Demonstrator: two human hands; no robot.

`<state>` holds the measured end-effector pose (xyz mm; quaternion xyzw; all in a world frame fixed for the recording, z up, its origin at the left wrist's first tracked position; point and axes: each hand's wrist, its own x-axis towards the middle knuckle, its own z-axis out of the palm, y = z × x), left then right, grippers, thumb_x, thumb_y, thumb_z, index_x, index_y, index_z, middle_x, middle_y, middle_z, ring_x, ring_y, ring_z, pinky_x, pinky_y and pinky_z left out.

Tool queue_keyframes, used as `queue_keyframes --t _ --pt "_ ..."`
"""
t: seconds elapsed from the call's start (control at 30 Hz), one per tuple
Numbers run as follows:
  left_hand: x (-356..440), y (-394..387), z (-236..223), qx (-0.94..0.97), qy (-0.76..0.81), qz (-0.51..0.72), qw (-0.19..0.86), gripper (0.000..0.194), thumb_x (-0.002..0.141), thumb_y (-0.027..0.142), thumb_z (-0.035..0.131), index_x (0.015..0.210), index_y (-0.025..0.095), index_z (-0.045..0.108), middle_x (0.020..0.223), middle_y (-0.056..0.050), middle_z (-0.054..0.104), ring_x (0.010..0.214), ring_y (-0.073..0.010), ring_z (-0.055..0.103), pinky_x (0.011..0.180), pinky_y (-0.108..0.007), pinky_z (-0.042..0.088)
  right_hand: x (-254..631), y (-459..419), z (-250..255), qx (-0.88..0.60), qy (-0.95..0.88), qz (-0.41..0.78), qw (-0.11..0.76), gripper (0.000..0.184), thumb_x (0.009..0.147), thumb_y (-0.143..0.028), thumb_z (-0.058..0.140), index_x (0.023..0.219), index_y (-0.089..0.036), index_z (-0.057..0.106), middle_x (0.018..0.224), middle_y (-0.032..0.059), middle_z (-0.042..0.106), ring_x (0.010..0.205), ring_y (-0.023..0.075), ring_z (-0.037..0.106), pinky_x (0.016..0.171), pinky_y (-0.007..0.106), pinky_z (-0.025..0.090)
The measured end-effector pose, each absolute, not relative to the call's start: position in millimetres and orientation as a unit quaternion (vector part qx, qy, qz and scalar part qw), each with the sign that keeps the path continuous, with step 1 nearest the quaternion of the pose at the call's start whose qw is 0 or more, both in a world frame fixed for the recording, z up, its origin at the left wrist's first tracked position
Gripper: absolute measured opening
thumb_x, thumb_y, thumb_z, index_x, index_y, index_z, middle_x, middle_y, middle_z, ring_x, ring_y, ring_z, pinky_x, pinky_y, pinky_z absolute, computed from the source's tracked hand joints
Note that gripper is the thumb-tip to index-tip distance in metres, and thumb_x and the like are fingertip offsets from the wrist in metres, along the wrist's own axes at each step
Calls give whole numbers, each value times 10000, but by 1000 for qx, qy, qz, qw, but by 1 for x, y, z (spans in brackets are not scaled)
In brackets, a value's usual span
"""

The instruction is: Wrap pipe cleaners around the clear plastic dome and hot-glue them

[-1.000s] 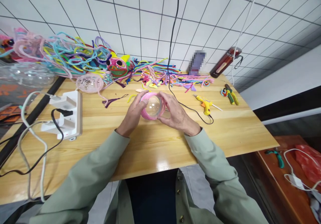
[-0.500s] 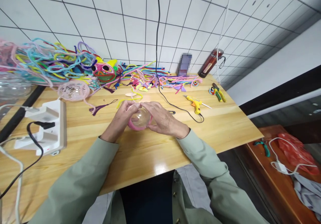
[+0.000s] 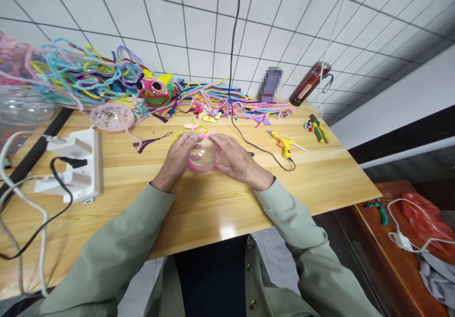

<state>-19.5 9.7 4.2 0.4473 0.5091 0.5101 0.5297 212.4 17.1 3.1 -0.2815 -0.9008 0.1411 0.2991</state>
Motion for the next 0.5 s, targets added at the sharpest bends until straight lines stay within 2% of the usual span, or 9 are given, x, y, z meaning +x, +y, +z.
queue_keyframes --t 0.27,0.4,0.5 --pt "-17 9 4 455 508 546 487 551 926 723 732 1180 234 734 1260 -95 771 1176 -292 747 747 -303 634 213 18 5 -275 -895 99 337 747 1126 -407 723 1785 -261 402 1677 204 666 1607 355 625 1337 631 539" --pt "-14 6 3 454 506 563 470 516 970 692 701 1213 238 738 1225 -92 780 1177 -295 754 775 -319 649 212 17 6 -264 -892 69 360 744 1142 -414 697 1795 -230 390 1638 214 700 1549 345 674 1288 588 593" --pt "-12 4 2 474 497 579 441 501 1006 666 676 1255 234 731 1243 -89 782 1183 -287 747 862 -350 657 211 17 5 -267 -891 59 363 744 1150 -405 683 1805 -223 381 1649 214 694 1554 342 672 1290 575 595"
